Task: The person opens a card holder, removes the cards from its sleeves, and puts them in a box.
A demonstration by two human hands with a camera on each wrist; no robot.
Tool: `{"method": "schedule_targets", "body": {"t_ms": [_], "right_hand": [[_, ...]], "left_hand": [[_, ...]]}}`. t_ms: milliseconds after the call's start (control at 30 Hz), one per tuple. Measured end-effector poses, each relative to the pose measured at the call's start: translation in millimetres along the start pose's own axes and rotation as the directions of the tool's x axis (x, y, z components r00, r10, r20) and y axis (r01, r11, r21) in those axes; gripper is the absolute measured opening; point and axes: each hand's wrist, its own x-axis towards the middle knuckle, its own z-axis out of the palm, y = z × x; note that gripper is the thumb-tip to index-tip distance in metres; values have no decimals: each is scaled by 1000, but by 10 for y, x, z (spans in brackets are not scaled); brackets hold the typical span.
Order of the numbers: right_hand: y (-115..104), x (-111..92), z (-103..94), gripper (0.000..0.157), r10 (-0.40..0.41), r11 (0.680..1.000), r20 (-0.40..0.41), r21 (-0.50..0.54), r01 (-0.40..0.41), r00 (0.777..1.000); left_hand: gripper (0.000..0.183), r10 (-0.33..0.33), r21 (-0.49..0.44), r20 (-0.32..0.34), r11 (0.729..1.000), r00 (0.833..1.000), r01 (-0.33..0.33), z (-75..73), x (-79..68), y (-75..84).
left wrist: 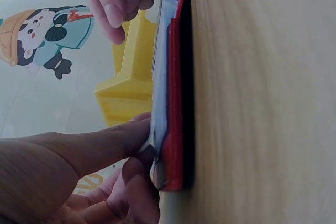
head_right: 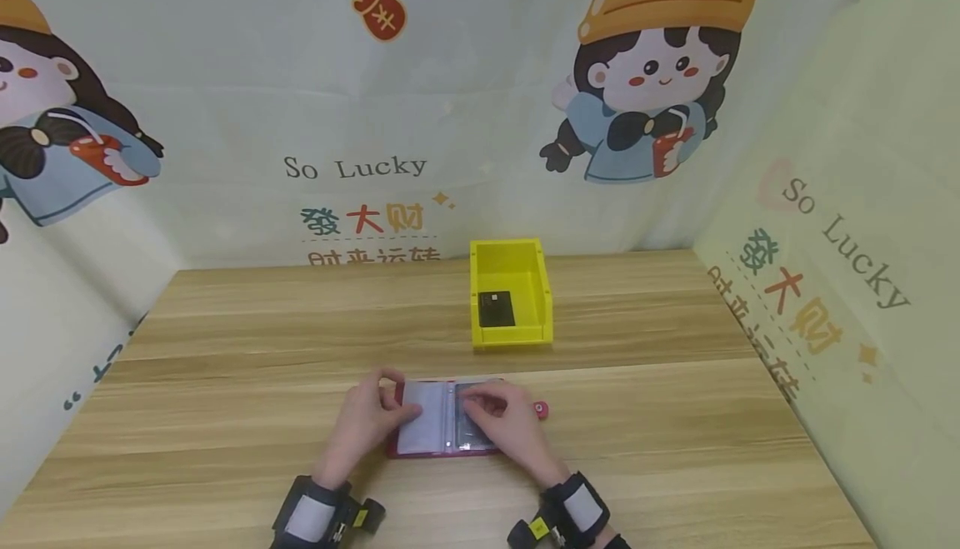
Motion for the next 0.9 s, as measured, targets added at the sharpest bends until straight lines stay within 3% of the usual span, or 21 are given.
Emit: {"method": "schedule_targets", "body": {"t_ms": [167, 333, 567, 733, 900], "right_hand": [[11, -8, -131, 19, 87, 995, -31, -47, -89, 996], [58, 9, -195, 12, 133, 987, 5, -94, -132, 991], [87, 13, -187, 6, 111, 989, 29, -100, -107, 993], [93, 0, -196, 6, 98, 992, 24, -83, -95, 995], [100, -12, -205, 7, 91, 993, 20, -76, -90, 996]], "left_hand": [[40, 18, 34, -15, 999, 1000, -17, 9, -5, 16], [25, 98, 82, -34, 992, 995, -95, 27, -14, 58], [3, 182, 110, -25, 978, 983, -178, 115, -45, 255], [6, 253, 170, 3, 953, 967, -250, 224, -20, 369], [12, 208, 169, 72, 961, 975, -217, 295, 22, 445]]}}
